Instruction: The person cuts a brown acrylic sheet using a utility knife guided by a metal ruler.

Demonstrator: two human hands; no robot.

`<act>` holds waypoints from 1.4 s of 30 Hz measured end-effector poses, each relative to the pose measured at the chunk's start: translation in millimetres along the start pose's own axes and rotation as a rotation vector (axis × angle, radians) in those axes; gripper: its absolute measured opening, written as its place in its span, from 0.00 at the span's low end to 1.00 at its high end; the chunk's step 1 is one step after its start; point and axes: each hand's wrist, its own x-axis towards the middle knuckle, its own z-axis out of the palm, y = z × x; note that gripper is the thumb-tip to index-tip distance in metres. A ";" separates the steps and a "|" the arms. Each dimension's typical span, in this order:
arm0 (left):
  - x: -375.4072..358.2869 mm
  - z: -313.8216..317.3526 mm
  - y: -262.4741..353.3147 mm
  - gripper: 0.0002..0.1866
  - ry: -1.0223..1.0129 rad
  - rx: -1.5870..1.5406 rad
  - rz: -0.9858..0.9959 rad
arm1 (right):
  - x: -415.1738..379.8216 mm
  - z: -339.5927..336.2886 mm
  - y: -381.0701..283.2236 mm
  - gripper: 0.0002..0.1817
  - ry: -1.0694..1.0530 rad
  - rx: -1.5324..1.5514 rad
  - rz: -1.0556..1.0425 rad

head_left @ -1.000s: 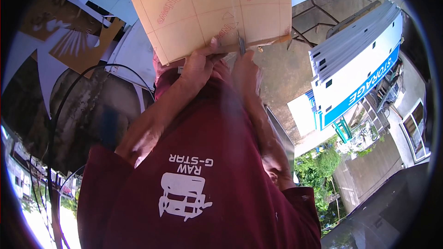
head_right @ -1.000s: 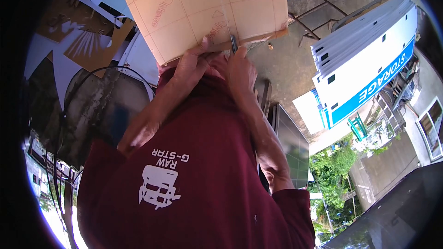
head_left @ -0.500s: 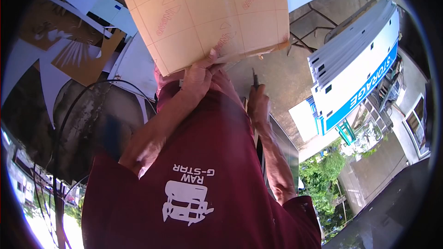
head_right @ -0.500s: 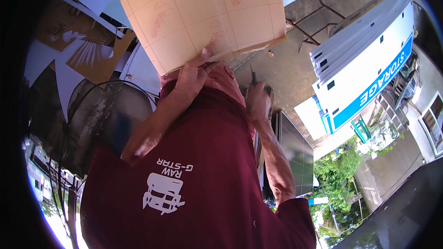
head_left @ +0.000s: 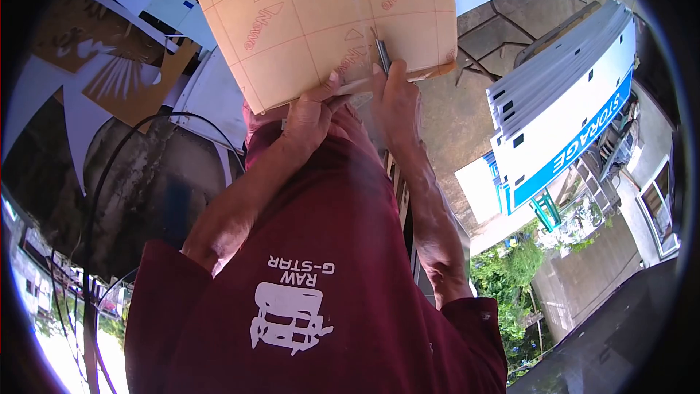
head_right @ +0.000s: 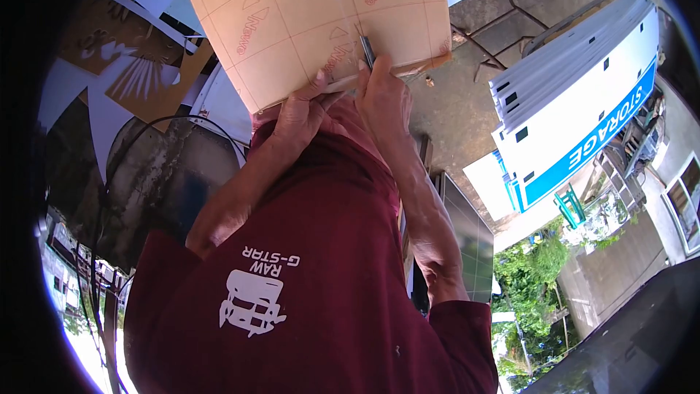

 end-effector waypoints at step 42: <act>-3.5 6.7 3.5 0.19 0.017 -0.023 0.031 | -81.9 -6.5 41.1 0.13 -0.151 -0.009 0.222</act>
